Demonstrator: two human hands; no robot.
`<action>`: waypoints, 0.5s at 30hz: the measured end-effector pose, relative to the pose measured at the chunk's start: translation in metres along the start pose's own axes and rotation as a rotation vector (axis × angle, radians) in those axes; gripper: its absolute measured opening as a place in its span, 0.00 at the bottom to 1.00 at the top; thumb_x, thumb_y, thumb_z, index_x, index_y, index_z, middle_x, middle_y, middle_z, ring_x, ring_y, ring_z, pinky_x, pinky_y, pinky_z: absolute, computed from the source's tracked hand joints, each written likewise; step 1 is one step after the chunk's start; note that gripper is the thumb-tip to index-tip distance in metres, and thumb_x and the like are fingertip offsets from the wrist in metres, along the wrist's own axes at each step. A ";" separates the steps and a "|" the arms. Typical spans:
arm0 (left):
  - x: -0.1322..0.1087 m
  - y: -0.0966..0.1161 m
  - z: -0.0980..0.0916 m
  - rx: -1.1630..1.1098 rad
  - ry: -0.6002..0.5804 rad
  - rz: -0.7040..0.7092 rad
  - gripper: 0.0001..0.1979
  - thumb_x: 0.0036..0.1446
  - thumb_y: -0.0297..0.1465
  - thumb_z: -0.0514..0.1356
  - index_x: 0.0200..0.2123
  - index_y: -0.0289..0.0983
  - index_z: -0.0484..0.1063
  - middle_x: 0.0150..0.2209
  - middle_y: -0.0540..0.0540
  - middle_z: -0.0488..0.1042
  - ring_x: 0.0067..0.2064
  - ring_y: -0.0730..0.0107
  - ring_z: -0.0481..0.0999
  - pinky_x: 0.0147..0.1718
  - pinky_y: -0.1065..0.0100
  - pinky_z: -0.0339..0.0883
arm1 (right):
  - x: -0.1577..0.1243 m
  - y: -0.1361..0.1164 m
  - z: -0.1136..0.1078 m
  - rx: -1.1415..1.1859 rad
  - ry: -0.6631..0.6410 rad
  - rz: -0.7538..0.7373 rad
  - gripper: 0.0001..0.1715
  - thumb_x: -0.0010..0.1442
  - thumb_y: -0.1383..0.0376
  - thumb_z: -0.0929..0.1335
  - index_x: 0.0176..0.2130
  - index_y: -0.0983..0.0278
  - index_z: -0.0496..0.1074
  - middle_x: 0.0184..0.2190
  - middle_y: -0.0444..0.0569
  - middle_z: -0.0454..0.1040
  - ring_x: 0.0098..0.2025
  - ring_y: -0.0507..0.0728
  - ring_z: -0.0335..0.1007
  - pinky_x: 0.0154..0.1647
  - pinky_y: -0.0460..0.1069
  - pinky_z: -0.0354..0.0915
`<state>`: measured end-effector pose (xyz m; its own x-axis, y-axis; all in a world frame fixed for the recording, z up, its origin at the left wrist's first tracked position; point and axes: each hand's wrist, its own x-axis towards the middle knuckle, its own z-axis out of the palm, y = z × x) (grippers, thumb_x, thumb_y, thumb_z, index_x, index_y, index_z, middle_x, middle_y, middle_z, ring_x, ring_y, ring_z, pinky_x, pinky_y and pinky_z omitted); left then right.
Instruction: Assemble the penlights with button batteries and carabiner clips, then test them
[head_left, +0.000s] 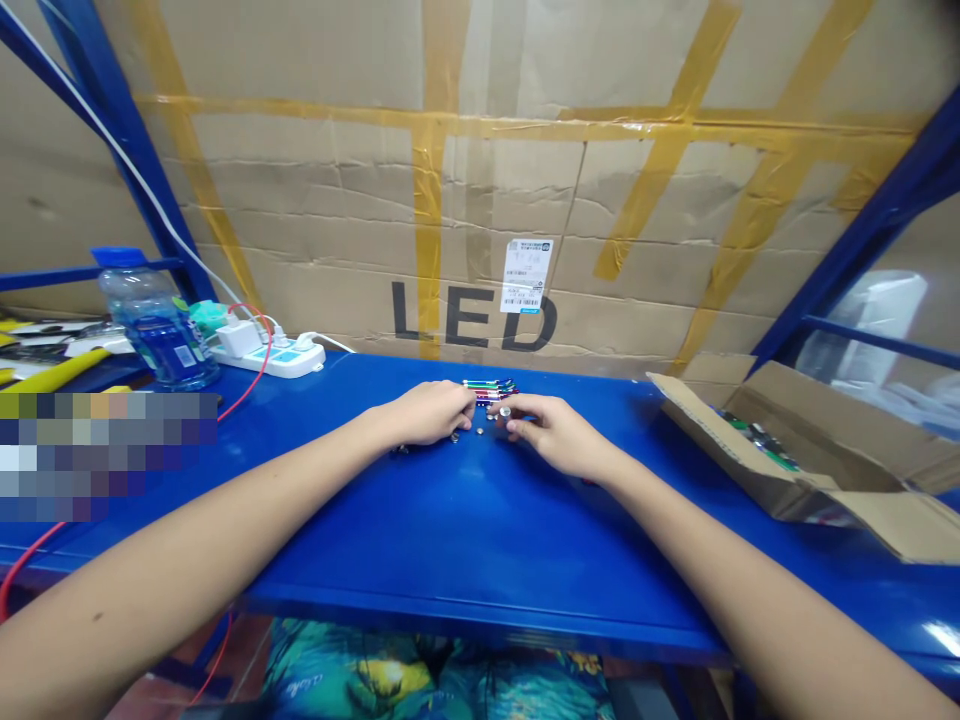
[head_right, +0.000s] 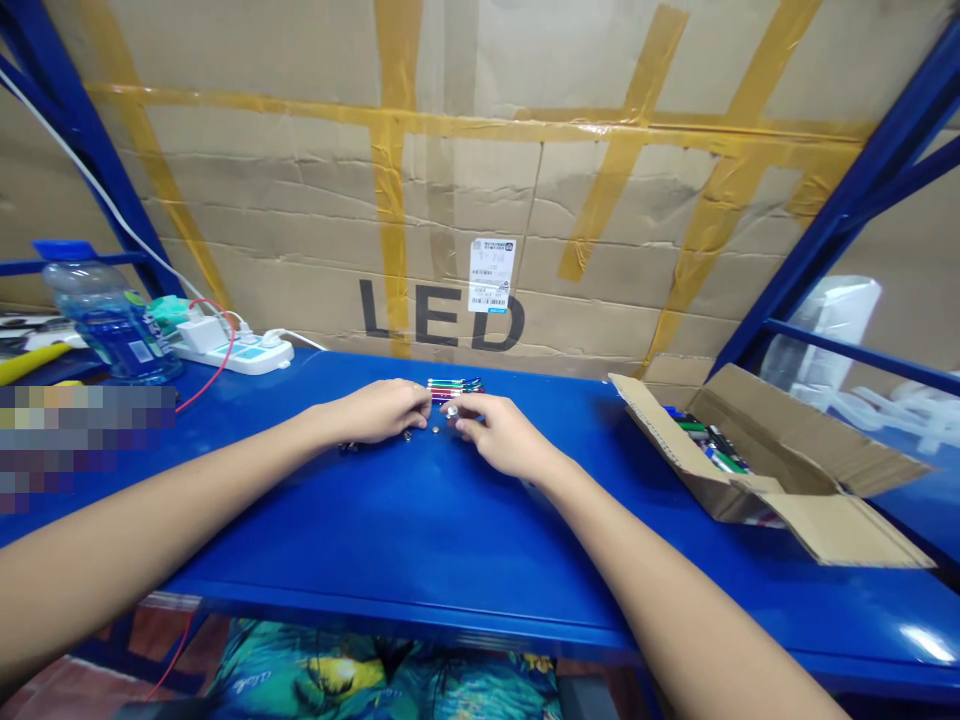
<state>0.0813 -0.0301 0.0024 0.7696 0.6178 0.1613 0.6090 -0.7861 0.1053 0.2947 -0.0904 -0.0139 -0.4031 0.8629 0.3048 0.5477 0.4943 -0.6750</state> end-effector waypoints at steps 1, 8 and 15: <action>-0.001 0.001 -0.001 -0.001 0.062 -0.005 0.04 0.60 0.27 0.57 0.34 0.36 0.72 0.34 0.45 0.77 0.35 0.63 0.75 0.32 0.67 0.61 | 0.000 0.000 0.000 0.014 0.007 0.020 0.12 0.59 0.71 0.64 0.41 0.63 0.74 0.38 0.49 0.76 0.36 0.55 0.71 0.43 0.52 0.66; -0.006 0.027 -0.004 -0.297 0.480 0.124 0.03 0.62 0.26 0.57 0.35 0.37 0.70 0.34 0.49 0.76 0.36 0.71 0.74 0.37 0.69 0.66 | 0.000 -0.007 0.000 0.104 0.020 0.060 0.09 0.59 0.68 0.65 0.38 0.64 0.74 0.35 0.48 0.76 0.34 0.54 0.71 0.42 0.52 0.67; -0.008 0.030 0.001 -0.310 0.476 0.278 0.06 0.64 0.27 0.56 0.37 0.37 0.73 0.36 0.46 0.75 0.39 0.69 0.74 0.40 0.67 0.67 | -0.001 -0.018 0.003 0.291 0.018 0.087 0.06 0.55 0.65 0.67 0.35 0.64 0.74 0.35 0.48 0.76 0.36 0.55 0.71 0.40 0.52 0.70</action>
<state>0.0939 -0.0586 0.0029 0.6780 0.3709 0.6346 0.2597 -0.9286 0.2652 0.2831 -0.1006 -0.0043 -0.3490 0.9038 0.2477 0.3454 0.3698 -0.8625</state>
